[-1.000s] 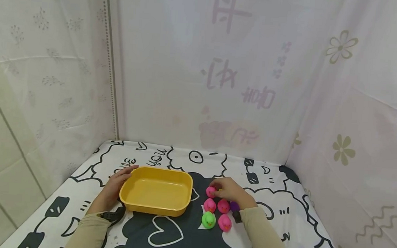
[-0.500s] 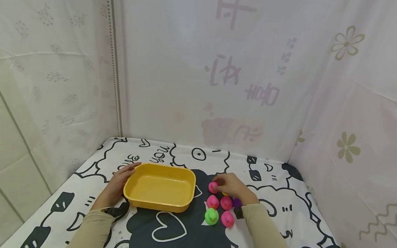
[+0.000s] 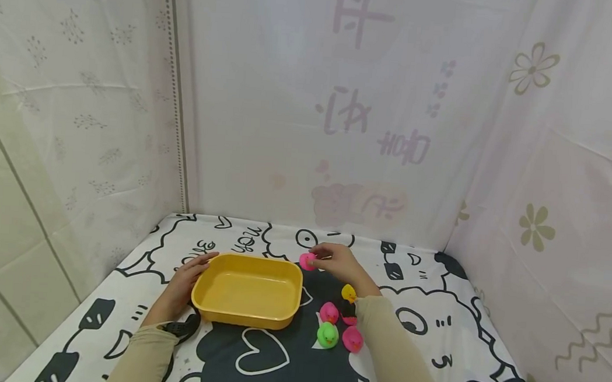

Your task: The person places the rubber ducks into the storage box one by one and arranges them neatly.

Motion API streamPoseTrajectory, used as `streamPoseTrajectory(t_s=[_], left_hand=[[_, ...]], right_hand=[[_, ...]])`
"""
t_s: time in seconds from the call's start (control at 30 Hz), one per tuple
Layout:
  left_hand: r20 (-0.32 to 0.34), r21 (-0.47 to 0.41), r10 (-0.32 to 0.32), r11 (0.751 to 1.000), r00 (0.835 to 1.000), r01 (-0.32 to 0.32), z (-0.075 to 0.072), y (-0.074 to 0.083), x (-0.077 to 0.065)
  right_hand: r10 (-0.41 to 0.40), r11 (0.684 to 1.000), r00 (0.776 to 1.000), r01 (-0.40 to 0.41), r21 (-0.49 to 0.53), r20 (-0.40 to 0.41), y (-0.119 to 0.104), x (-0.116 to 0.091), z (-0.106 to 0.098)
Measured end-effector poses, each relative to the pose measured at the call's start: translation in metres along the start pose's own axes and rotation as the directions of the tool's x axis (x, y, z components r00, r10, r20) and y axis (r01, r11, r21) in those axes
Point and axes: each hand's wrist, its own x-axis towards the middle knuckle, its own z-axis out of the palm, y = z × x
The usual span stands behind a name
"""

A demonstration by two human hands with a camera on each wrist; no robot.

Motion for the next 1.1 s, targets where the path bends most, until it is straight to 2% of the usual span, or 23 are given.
streamPoseTrajectory(t_s=[0.23,0.47,0.6,0.73,0.9,1.1], left_hand=[[0.014,-0.012,0.002,1.0,1.0,-0.002,-0.001,-0.003,0.002],[0.01,0.003,-0.016,1.0,1.0,0.016,0.0,-0.004,0.004],[-0.003,0.015,-0.009,1.0,1.0,0.009,0.0,-0.002,0.004],[0.0,0.007,-0.003,1.0,1.0,0.003,0.0,0.001,0.005],[-0.002,0.008,-0.02,1.0,1.0,0.02,-0.001,0.001,0.003],[0.027,-0.027,-0.008,1.0,1.0,0.009,-0.002,0.001,0.002]], right_hand=[[-0.074,0.996,0.99,0.079,-0.033,0.116,-0.03,0.04,0.038],[-0.132,0.99,0.962,0.139,-0.012,0.238,-0.062,0.066,0.064],[-0.132,0.99,0.942,0.143,-0.012,0.309,-0.074,0.079,0.078],[-0.113,0.987,0.919,0.147,-0.062,0.378,-0.085,0.087,0.094],[-0.112,0.965,0.886,0.205,-0.164,0.449,-0.095,0.091,0.112],[-0.105,0.957,0.876,0.218,-0.194,0.47,-0.098,0.095,0.119]])
